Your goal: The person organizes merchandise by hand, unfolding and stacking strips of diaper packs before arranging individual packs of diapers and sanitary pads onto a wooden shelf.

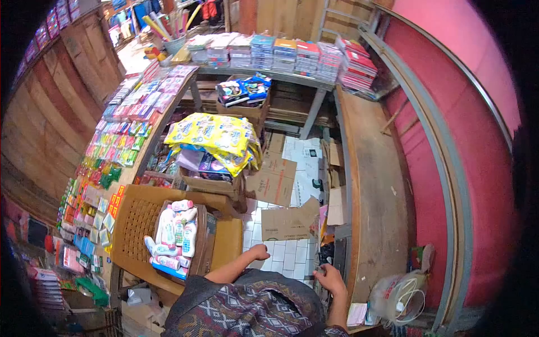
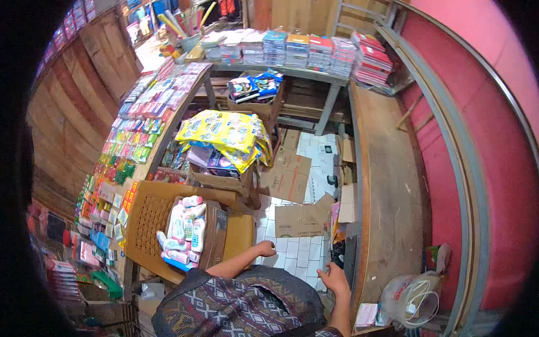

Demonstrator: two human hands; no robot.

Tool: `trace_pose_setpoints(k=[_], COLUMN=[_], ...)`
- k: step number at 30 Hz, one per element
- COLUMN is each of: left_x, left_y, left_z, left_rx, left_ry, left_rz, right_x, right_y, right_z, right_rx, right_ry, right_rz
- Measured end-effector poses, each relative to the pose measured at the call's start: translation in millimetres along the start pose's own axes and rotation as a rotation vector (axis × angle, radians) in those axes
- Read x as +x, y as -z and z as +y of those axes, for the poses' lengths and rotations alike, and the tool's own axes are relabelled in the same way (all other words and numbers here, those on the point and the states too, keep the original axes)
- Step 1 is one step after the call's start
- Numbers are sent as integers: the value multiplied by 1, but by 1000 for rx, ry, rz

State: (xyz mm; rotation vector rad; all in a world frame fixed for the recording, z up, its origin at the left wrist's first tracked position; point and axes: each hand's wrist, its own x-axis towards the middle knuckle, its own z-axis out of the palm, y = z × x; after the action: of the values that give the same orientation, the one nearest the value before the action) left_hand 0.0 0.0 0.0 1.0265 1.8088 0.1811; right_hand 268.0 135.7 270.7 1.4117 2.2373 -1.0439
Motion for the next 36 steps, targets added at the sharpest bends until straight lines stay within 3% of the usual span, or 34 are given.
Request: trace_pose_setpoints(k=[2,3,6,13,14,20,23,29,36], left_x=[-14,-12,-1,4,0,10,-11,-52,-37], left_y=[-24,72,49,70,75,125,172,275,389], left_z=[15,-77,-75,-70,-61,-38,-22,-23,-87], left_rx=[-111,-43,-138,-339,-388,-850,-1023,-1345,-1305], left_ry=[-4,68,87,237,262,204,97,-36,144], left_rz=[76,160,194,340,363,608,849,1140,1525], right_x=[-9,59,79,164,179,232,270,284,307], right_y=[30,-15,6,20,16,52,52,67,52], right_z=[9,-64,-54,-61,-56,-76,-66,-93,-118], right_rx=[-85,18,-45,-162,-217,-274,-339,-400,-444], right_ry=[-4,84,85,154,224,284,345,367,434], right_rz=[18,11,-37,-182,-123,-214,-226,-239,-234])
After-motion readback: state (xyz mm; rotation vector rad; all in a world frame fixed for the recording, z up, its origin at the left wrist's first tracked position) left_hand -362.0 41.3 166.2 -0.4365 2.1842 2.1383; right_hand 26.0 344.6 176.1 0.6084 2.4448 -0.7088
